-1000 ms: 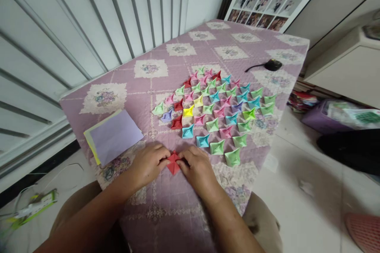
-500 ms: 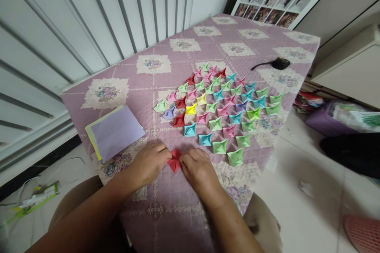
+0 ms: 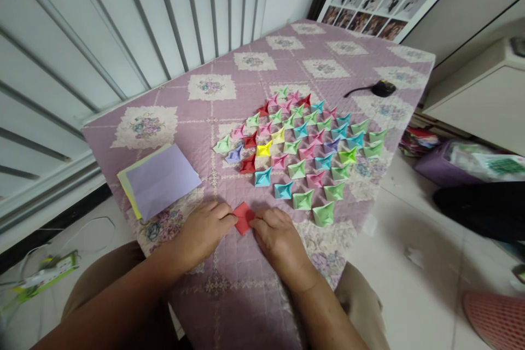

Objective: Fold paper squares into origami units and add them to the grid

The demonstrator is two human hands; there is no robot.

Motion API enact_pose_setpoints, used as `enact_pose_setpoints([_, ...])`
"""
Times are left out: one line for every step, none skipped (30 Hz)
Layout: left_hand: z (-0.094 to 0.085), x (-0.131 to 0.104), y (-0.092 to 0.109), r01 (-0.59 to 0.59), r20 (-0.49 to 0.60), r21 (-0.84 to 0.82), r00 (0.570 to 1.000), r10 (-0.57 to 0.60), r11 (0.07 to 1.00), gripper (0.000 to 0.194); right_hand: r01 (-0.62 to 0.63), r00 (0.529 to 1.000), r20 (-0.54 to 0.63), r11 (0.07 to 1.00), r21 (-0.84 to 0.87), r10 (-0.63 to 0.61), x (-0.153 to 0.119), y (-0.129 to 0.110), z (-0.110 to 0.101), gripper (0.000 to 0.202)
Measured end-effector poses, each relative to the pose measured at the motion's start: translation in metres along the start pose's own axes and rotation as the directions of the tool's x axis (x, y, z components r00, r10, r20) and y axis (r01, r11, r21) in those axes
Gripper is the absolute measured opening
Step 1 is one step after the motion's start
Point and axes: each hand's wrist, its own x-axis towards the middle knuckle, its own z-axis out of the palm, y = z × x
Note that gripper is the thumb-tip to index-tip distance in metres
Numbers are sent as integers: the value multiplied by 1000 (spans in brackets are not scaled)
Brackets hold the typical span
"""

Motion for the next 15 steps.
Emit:
enact_pose_setpoints([0,-1,2,8,2,8,1000,-8,1000,17,1,1000,1,1000,-4,-1,-1,0,0,12])
enact_pose_setpoints([-1,-3,4,19,0,18,1000,-19,1000,18,2,1000,2,1000,-11,-2,-2,-1,0,12])
enact_pose_setpoints([-2,-5,7,30,-6,32,1000,-30,999,21,2,1000,4,1000,-18,-2,-3,-1,0,13])
enact_pose_setpoints([-3,-8,10,39,-14,48,999,-38,998,25,3,1000,7,1000,-23,-3,-4,-1,0,14])
enact_pose_setpoints([-3,-10,14,46,-22,66,999,-44,997,29,4,1000,11,1000,-26,-4,-5,-2,0,15])
enact_pose_setpoints([-4,-13,18,51,-30,85,998,-49,995,32,4,1000,17,1000,-29,-3,-6,-3,-1,17])
enact_pose_setpoints([-4,-16,21,58,-36,102,998,-55,993,34,3,1000,25,999,-33,-2,-8,-4,-2,19])
enact_pose_setpoints([-4,-18,24,65,-40,115,997,-61,991,35,-1,999,32,999,-40,2,-8,-6,-3,20])
enact_pose_setpoints([-3,-20,27,73,-44,124,997,-68,990,36,-12,999,39,999,-53,14,-9,-9,-4,21])
enact_pose_setpoints([-3,-22,28,78,-49,130,996,-72,988,36,-32,999,39,997,-73,35,-10,-12,-5,22])
enact_pose_setpoints([-2,-23,30,79,-54,133,996,-73,988,37,-56,998,33,994,-96,60,-10,-17,-5,23])
enact_pose_setpoints([-1,-24,30,77,-60,133,996,-70,988,38,-84,996,24,990,-118,87,-11,-22,-5,23])
enact_pose_setpoints([0,-24,31,73,-65,132,996,-65,989,39,-111,994,8,984,-138,113,-11,-28,-5,24])
enact_pose_setpoints([1,-25,31,70,-69,128,996,-61,989,39,-127,992,-1,981,-149,128,-12,-33,-3,25])
enact_pose_setpoints([2,-25,31,69,-70,121,996,-61,990,40,-137,990,-2,978,-158,139,-13,-39,-2,26])
